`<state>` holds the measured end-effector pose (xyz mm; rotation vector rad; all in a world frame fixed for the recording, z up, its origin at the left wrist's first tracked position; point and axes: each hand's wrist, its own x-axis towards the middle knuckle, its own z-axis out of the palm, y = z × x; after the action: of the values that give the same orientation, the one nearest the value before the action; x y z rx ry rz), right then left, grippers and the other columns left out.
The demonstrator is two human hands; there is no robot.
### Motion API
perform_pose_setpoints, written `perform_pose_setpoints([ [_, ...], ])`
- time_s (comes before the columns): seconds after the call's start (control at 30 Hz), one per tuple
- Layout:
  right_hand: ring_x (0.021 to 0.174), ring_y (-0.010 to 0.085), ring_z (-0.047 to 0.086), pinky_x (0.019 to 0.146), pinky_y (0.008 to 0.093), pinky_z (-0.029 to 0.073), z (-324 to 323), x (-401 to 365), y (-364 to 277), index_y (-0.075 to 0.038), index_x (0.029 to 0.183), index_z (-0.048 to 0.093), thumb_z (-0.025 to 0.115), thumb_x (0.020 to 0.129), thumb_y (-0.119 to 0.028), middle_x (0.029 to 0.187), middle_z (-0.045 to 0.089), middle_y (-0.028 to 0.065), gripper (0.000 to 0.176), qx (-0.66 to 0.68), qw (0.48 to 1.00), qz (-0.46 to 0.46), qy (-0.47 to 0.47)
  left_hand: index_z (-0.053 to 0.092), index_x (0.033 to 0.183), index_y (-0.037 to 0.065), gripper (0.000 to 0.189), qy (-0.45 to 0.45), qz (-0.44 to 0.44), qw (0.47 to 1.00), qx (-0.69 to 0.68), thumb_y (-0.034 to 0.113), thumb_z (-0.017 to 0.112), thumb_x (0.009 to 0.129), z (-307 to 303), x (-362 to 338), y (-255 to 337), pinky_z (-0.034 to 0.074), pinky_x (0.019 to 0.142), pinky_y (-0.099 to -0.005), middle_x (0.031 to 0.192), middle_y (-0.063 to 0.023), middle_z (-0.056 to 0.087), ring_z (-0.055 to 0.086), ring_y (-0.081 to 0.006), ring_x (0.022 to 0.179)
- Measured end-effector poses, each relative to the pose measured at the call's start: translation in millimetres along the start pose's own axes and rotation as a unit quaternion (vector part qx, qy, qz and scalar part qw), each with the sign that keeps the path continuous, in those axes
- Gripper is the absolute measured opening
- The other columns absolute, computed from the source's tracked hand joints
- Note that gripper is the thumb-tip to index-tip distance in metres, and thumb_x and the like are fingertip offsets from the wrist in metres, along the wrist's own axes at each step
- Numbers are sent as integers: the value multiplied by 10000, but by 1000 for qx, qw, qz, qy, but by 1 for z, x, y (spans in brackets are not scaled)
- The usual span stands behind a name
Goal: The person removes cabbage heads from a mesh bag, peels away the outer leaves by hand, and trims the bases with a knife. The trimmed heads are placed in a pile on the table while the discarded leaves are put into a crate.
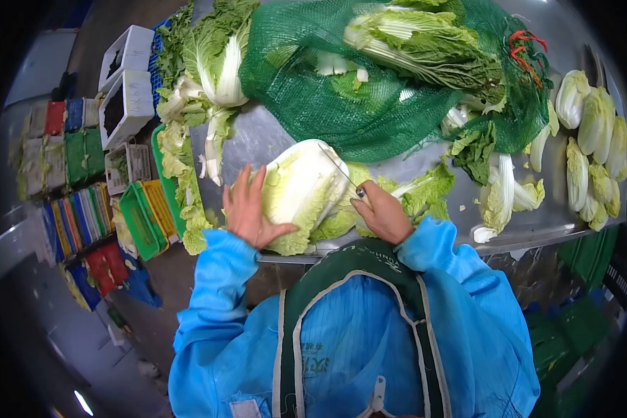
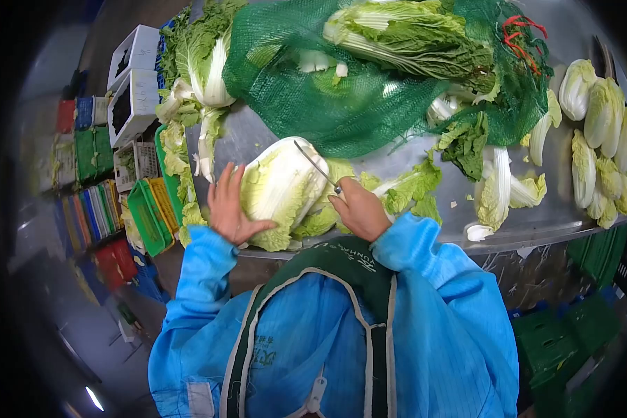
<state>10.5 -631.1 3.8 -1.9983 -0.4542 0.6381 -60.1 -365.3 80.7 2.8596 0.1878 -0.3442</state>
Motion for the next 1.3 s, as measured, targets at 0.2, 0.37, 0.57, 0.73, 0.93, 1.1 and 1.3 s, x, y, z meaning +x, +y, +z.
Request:
perform_pose_setpoints([
  [0.2,709,438,569,619,505,438,1,10,-3,-1,913,414,523,881,-181,766,573,241,212,-65,996,35,-59,252,1415,100,1216,-5,-9,999,31,480,853,429,50,4,13,210,1004,-617,1405,-191,313,298,-370,1301],
  [0.37,657,445,566,584,514,435,1,11,-7,10,893,393,501,886,-166,711,569,245,207,-70,992,45,-90,261,1413,105,1159,17,1,1000,4,434,841,465,53,4,7,232,984,-596,1387,-173,336,333,-348,1273],
  [0.57,667,451,565,589,523,426,3,24,0,-2,914,390,505,881,-165,695,561,265,202,-97,987,53,-118,277,1407,105,1141,-1,5,1000,-31,427,835,465,56,12,-4,232,986,-592,1375,-164,349,342,-335,1268],
  [0.73,688,432,598,610,517,470,6,50,7,-3,921,418,473,868,-139,761,609,242,156,-181,966,74,-169,317,1366,43,1083,-18,9,999,-34,396,829,479,54,22,-11,246,1019,-504,1335,-183,393,371,-345,1240],
  [0.93,805,450,592,709,517,463,23,88,16,-4,1014,487,482,871,-199,881,615,263,242,-148,969,89,-177,357,1350,74,1074,43,41,994,-91,449,829,461,68,19,-28,245,1011,-535,1315,-179,425,406,-336,1217],
  [1.1,811,454,575,723,466,464,3,70,31,8,1017,533,524,833,-187,847,598,281,268,-25,987,36,-155,390,1299,64,1026,143,105,977,-118,491,818,469,85,-7,-49,259,1003,-531,1328,-197,419,414,-350,1210],
  [1.3,450,51,454,364,210,330,11,65,-21,-54,1203,499,635,848,-390,692,541,10,508,407,862,238,-188,369,1302,74,1020,174,130,970,-111,502,816,491,84,-15,-49,288,982,-543,1329,-215,410,433,-397,1185],
])
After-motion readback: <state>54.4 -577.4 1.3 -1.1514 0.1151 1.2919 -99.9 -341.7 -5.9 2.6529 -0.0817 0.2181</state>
